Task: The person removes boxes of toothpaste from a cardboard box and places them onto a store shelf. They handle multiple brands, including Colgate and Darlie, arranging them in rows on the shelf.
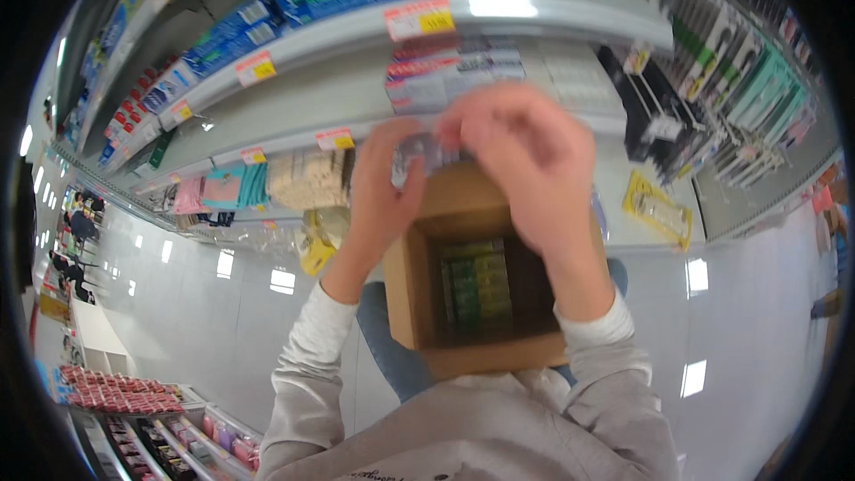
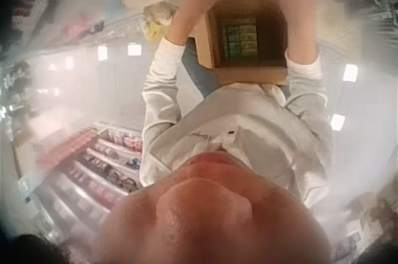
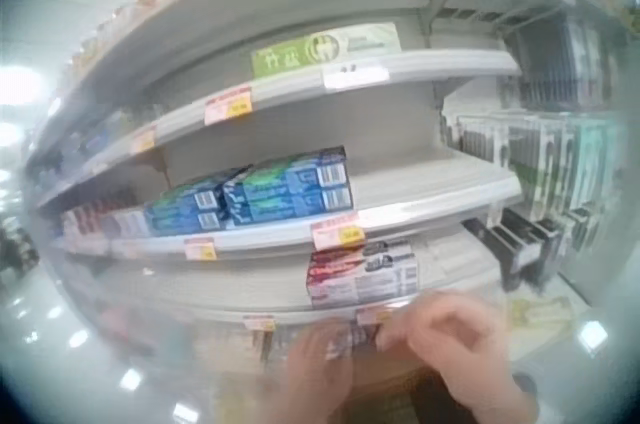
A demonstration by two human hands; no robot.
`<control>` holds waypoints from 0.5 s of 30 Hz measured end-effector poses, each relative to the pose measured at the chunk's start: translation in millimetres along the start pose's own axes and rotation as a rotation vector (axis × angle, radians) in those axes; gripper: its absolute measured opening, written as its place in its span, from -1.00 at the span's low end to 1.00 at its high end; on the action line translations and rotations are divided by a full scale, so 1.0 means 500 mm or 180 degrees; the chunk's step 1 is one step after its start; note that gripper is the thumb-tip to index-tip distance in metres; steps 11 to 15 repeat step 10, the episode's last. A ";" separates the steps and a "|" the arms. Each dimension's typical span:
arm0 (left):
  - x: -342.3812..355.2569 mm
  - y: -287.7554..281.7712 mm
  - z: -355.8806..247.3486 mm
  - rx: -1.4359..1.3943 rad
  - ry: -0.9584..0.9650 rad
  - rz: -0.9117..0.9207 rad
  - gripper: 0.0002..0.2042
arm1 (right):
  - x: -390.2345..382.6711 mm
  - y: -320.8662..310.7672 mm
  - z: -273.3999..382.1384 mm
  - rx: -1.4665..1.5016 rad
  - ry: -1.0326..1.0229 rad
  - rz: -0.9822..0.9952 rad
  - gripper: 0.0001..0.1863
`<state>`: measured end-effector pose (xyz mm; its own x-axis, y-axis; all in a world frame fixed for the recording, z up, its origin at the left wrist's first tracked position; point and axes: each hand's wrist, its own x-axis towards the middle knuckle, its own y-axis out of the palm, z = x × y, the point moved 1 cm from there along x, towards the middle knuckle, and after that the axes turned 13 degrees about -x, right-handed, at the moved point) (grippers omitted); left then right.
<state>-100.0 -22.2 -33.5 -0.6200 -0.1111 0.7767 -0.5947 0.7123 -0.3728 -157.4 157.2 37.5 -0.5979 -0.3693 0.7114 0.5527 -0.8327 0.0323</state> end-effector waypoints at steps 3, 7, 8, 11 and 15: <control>-0.137 0.067 -0.070 -0.0928 -0.0644 0.0514 -0.75 | -0.099 0.000 0.078 0.1292 0.0144 0.0290 -0.89; -0.153 0.091 -0.268 -0.2419 -0.0601 0.0163 -0.80 | -0.176 -0.050 0.156 0.1757 0.0494 -0.0549 -0.80; -0.182 0.084 -0.318 -0.3047 -0.0510 -0.0401 -0.78 | -0.193 -0.035 0.201 0.1966 0.0814 -0.1002 -0.79; -0.210 0.115 -0.367 -0.3696 -0.0470 -0.0971 -0.77 | -0.214 -0.025 0.237 0.2459 0.0947 -0.1804 -0.79; -0.210 0.115 -0.367 -0.3696 -0.0470 -0.0971 -0.77 | -0.214 -0.025 0.237 0.2459 0.0947 -0.1804 -0.79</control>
